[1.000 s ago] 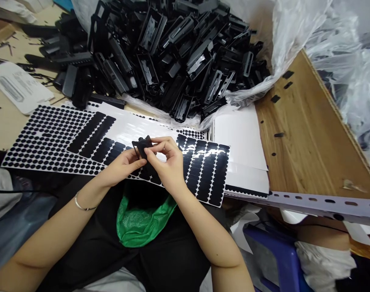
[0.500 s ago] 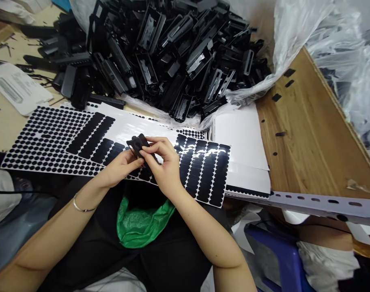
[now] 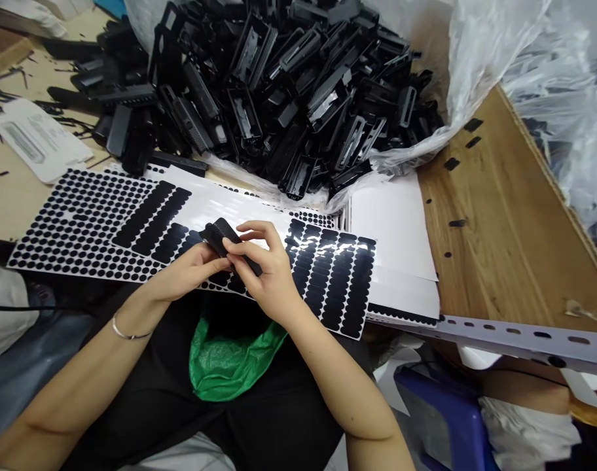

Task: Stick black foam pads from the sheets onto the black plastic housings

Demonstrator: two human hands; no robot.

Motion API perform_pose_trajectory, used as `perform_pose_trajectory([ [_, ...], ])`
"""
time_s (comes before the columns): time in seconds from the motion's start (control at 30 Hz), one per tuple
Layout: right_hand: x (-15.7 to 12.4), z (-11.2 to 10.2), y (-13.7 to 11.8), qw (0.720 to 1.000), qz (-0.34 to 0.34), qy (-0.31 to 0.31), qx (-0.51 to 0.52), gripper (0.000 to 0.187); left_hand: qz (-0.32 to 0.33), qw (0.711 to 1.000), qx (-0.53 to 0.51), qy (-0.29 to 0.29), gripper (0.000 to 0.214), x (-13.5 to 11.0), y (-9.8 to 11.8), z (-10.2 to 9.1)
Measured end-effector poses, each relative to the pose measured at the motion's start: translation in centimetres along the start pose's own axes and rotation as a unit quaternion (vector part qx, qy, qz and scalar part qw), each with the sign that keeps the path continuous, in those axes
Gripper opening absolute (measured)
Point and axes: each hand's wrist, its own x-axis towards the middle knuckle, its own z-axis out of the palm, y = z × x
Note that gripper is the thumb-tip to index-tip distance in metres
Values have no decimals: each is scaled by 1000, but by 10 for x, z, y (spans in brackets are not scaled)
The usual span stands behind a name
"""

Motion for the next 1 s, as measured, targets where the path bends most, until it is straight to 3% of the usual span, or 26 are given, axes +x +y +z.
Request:
perform_pose_trajectory([
  [0.2,-6,5,0,999,-30,-19,-28,22,7,1000,21,-3,32,1,-1,-2],
  [0.33,-12,8,-8,995,-4,-30,-97,36,-15,997,53,45,36,2,-6,-6],
  [0.4,-9,3,-9,995,18,-8,-101,32,-14,998,39,49,37,1,-6,-6],
  [0.47,-1,-9,-4,997,52,41,-49,25,0,1000,0,12,39,-1,-5,-3],
  [0.57,12,-26,7,985,112,94,87,41,1,995,-52,-81,38,-4,-2,5],
  [0.67,17,-31,10,966,142,-18,215,41,-19,989,-60,-136,32,-5,-4,11],
  [0.73,15,-23,7,942,160,-101,277,32,-33,988,-54,-138,30,-4,-7,11],
  [0.77,13,-18,5,933,167,-114,296,27,-40,989,-50,-132,30,-4,-9,11],
  [0.87,8,-2,0,926,190,-76,317,17,-60,992,-35,-110,31,-3,-15,8],
  [1.0,6,8,0,902,254,-20,348,23,-68,990,-42,-119,34,-2,-18,9],
])
